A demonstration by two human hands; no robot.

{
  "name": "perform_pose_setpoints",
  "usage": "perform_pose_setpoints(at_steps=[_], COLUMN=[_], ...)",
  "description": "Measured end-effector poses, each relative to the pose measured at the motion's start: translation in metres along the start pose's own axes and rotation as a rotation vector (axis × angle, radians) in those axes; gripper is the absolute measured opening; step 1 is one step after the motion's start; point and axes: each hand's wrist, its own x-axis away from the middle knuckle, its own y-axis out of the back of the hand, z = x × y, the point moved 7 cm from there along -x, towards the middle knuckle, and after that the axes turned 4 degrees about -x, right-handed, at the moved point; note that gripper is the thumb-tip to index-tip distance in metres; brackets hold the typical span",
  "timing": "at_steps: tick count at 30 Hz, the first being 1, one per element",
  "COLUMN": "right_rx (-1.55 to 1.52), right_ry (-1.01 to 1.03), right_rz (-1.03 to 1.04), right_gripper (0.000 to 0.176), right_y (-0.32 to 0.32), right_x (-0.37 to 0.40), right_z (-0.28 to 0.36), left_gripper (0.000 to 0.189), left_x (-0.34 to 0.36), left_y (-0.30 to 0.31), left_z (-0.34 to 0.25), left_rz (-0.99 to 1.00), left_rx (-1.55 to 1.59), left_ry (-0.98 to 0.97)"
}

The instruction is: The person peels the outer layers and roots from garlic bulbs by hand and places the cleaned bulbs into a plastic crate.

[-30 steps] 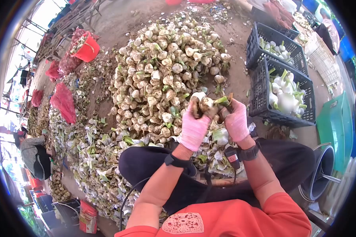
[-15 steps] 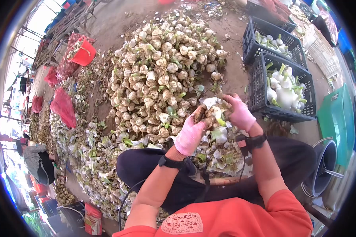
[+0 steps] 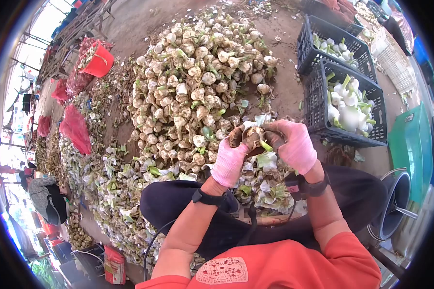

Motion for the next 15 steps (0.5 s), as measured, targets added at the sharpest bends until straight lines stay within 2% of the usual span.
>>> perform_pose_setpoints(at_steps=[7,9,11,12,14,15], right_rx=[0.282,0.288,0.297,0.320,0.395,0.606], right_ry=[0.135,0.150,0.163,0.141,0.053,-0.103], right_rz=[-0.079,-0.034,0.008,0.029,0.069,0.159], right_gripper=[0.017,0.021,0.025,0.025,0.022,0.022], right_y=[-0.006,-0.004,-0.001,-0.001,-0.009,-0.016], right_x=[0.001,-0.001,-0.006,-0.010,-0.018,-0.019], right_z=[0.000,-0.005,-0.011,-0.019,-0.049,-0.074], left_gripper=[0.025,0.025,0.031,0.036,0.038,0.040], left_x=[-0.002,-0.003,0.000,0.002,0.005,0.006], left_y=[0.007,0.007,-0.001,0.002,-0.009,-0.015], left_z=[0.014,0.015,0.021,0.025,0.019,0.011], left_rz=[0.018,0.026,0.157,0.276,0.306,0.330], left_rx=[0.022,0.038,0.074,0.106,0.077,0.048], left_ry=[0.087,0.122,0.296,0.328,0.262,0.192])
